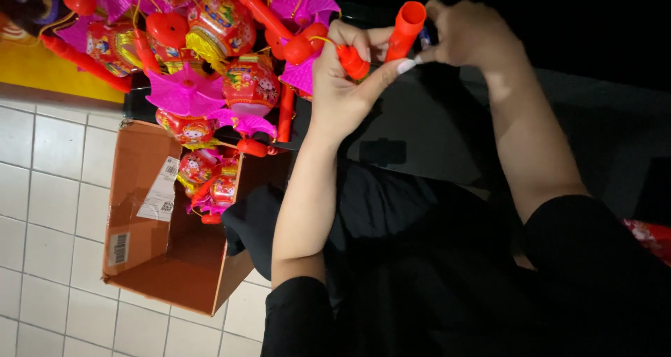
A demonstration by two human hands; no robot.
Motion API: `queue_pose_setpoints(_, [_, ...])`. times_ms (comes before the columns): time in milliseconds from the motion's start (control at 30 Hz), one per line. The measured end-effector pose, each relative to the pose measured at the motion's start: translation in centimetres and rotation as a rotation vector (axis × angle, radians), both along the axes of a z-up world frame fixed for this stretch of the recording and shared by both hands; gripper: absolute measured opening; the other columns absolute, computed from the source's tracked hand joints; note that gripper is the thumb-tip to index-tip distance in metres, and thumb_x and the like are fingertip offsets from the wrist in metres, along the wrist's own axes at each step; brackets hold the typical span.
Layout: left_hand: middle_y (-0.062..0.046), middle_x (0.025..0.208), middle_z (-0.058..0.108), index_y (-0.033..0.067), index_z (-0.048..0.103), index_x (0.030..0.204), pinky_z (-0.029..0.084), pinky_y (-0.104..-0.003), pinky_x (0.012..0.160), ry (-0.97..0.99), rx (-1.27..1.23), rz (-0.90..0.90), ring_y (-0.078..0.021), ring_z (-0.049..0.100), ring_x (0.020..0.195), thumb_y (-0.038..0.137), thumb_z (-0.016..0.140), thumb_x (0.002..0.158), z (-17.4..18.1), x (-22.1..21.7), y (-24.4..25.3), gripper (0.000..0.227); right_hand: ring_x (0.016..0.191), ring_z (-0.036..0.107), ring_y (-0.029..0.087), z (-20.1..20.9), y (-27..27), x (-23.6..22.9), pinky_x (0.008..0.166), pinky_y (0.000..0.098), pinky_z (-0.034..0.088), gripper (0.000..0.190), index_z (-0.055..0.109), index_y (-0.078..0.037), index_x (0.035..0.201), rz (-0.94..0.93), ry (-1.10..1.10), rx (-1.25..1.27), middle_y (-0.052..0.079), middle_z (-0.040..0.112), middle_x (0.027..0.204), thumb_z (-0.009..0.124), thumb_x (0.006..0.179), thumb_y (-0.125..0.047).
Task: Assembling small plastic lanterns by gluing red plastic handles to the lantern bodies.
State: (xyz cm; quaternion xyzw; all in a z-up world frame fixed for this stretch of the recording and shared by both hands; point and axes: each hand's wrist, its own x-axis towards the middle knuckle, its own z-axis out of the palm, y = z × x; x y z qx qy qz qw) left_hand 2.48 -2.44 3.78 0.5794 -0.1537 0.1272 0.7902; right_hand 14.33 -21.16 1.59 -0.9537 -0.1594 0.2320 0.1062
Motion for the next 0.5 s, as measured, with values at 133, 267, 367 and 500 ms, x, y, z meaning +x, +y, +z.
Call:
queue_pose_setpoints(133, [-0.022, 0.120, 0.070, 0.0139, 0.037, 0.097, 0.059, -0.033, 0.094, 0.028, 0.003, -0.006, -0.0241, 0.071, 0.106, -0.002, 0.076, 0.092, -0.1, 0.1, 0.3, 0.042, 0.087, 0.070, 0.045, -2.8, -0.8, 1.3, 0.068, 0.0538, 0.052, 0.064, 0.050, -0.018, 0.145, 0.136, -0.077, -0.012, 0.016, 0.074, 0.098, 0.072, 0.086, -0.030])
queue_pose_setpoints(267, [-0.021, 0.120, 0.070, 0.0146, 0.038, 0.097, 0.058, -0.033, 0.094, 0.028, 0.020, 0.031, -0.0230, 0.071, 0.107, -0.001, 0.078, 0.091, -0.4, 0.4, 0.6, 0.043, 0.077, 0.072, 0.014, -4.2, -2.9, 2.3, 0.070, 0.0255, 0.057, 0.016, 0.060, -0.006, 0.103, -0.045, 0.007, 0.816, 0.011, 0.071, 0.084, 0.053, 0.105, 0.009])
queue_pose_setpoints(367, [-0.019, 0.118, 0.071, 0.0150, 0.038, 0.095, 0.056, -0.031, 0.090, 0.057, 0.070, 0.076, -0.0199, 0.069, 0.101, 0.002, 0.079, 0.090, -0.2, 0.4, 0.7, 0.044, 0.113, 0.070, 0.042, 3.8, -3.2, -2.0, 0.091, 0.0435, 0.063, 0.016, 0.059, 0.021, 0.129, 0.332, -0.252, 1.142, 0.035, 0.066, 0.122, 0.051, 0.123, 0.009])
queue_pose_setpoints(500, [-0.019, 0.117, 0.072, 0.0153, 0.037, 0.094, 0.056, -0.031, 0.090, 0.056, 0.096, 0.090, -0.0201, 0.069, 0.099, 0.001, 0.079, 0.090, 0.4, -0.1, 0.3, 0.044, 0.116, 0.066, 0.041, 5.6, -3.1, -3.8, 0.095, 0.0432, 0.063, 0.011, 0.053, 0.017, 0.130, 0.405, -0.264, 1.267, 0.033, 0.060, 0.126, 0.049, 0.121, 0.011])
